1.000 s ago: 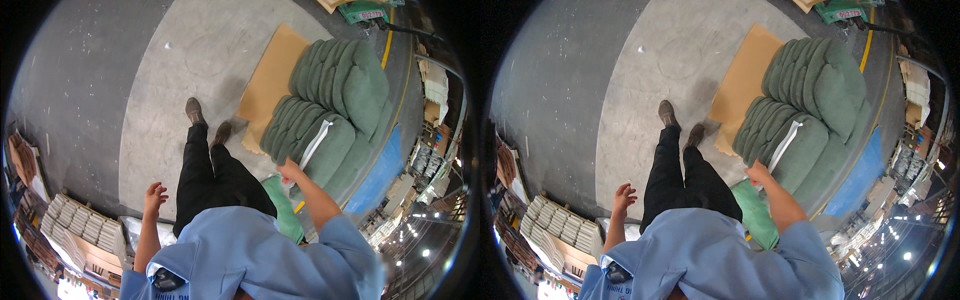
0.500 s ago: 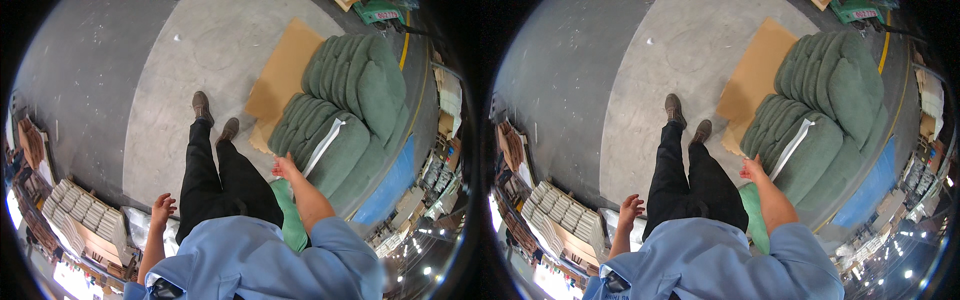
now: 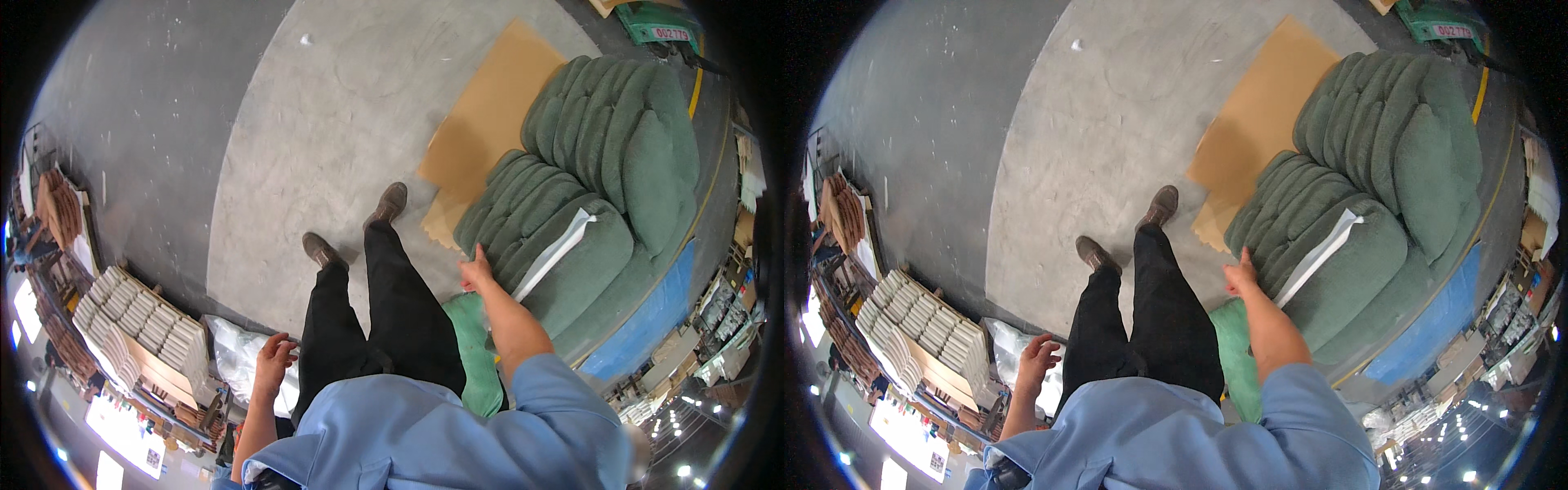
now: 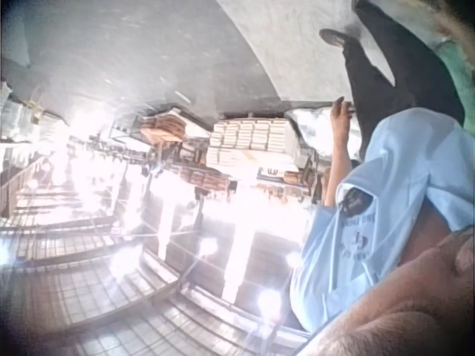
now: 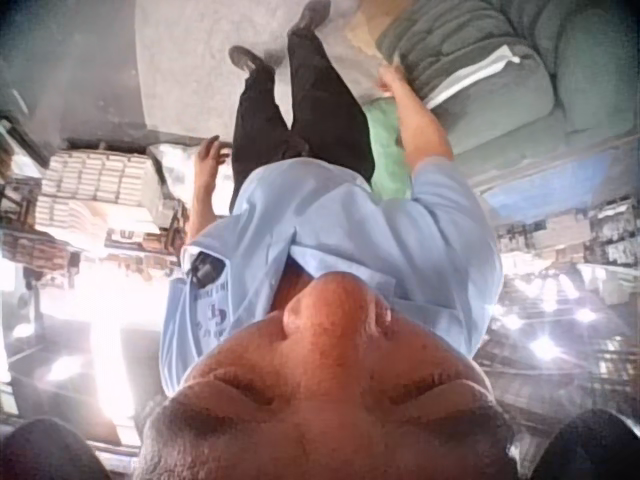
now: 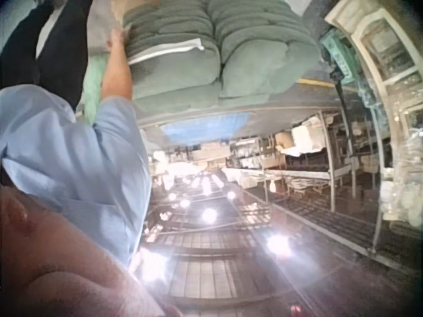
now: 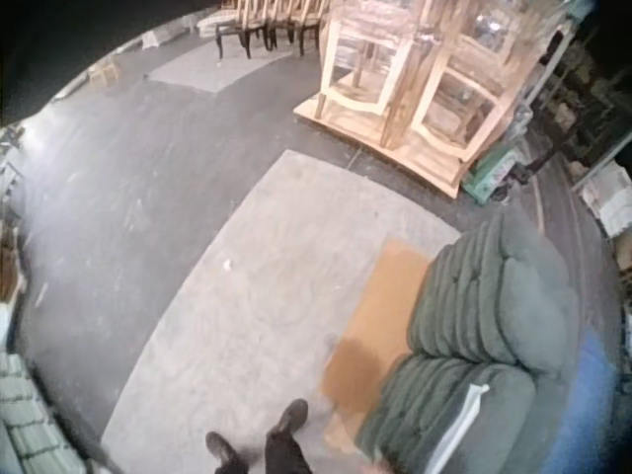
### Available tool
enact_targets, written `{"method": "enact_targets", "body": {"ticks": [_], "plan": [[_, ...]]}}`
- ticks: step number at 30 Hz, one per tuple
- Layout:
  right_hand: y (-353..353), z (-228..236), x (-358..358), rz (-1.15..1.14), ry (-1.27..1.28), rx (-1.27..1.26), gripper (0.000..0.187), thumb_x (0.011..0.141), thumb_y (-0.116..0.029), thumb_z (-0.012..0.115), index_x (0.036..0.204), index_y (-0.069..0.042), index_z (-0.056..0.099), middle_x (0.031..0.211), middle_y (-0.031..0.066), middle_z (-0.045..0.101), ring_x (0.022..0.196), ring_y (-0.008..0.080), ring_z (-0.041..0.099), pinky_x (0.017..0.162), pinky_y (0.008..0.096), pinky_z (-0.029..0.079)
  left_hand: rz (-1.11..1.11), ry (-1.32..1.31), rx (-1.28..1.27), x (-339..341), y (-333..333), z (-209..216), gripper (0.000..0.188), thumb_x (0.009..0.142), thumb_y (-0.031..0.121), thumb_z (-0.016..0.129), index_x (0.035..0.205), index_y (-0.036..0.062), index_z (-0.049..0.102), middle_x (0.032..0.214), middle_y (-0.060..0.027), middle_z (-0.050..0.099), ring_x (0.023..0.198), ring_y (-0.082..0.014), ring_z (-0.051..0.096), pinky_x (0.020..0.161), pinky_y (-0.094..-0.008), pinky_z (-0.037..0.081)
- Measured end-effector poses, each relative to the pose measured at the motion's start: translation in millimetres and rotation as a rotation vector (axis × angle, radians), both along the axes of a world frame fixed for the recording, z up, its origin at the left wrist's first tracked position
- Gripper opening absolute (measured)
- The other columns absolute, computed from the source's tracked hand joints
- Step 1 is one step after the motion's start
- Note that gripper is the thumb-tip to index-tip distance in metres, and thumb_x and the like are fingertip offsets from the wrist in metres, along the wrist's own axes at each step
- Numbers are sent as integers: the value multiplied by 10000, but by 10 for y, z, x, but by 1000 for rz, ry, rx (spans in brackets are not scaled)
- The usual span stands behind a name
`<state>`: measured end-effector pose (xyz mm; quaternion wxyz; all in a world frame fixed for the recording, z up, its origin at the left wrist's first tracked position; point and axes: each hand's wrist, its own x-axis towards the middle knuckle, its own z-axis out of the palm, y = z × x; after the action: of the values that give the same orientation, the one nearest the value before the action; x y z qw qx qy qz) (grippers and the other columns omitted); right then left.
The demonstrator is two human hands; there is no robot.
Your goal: The person inserts white foam cushions into green fabric covers at a work table. They align the foam, pull the cover over it, and smooth the edges before stacking the finished cushions.
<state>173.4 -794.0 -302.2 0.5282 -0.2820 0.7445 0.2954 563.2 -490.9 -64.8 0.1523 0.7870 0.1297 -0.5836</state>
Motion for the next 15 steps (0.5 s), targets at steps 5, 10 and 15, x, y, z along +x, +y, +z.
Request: {"method": "enact_targets", "body": {"ticks": [5, 10, 15], "plan": [[-25, -249, 119, 94, -21, -18, 932, 969, -235, 672, 1705, -301, 102, 1111, 202, 719, 640, 288, 697, 555, 443, 594, 61, 11, -28, -70, -63, -64, 422, 1051, 248, 607, 1425, 53, 580, 1191, -92, 740, 905, -176, 725, 825, -300, 536], [-153, -712, 94, -319, 3, 43, 1040, 988, -236, 656, 1678, -301, -119, 1108, 184, 644, 709, 319, 674, 659, 511, 592, 34, 35, 14, -118, -91, -157, 399, 1070, 230, 586, 1427, 51, 581, 1195, -103, 740, 925, -167, 720, 823, -306, 539], [-194, -1074, 165, -300, 145, 36, 1065, 996, -257, 647, 1655, -359, -183, 1143, 180, 605, 743, 337, 663, 720, 559, 583, 46, 41, 46, -179, -16, -295, 406, 1038, 211, 614, 1395, 19, 606, 1139, -104, 756, 874, -157, 713, 778, -281, 526]]}}
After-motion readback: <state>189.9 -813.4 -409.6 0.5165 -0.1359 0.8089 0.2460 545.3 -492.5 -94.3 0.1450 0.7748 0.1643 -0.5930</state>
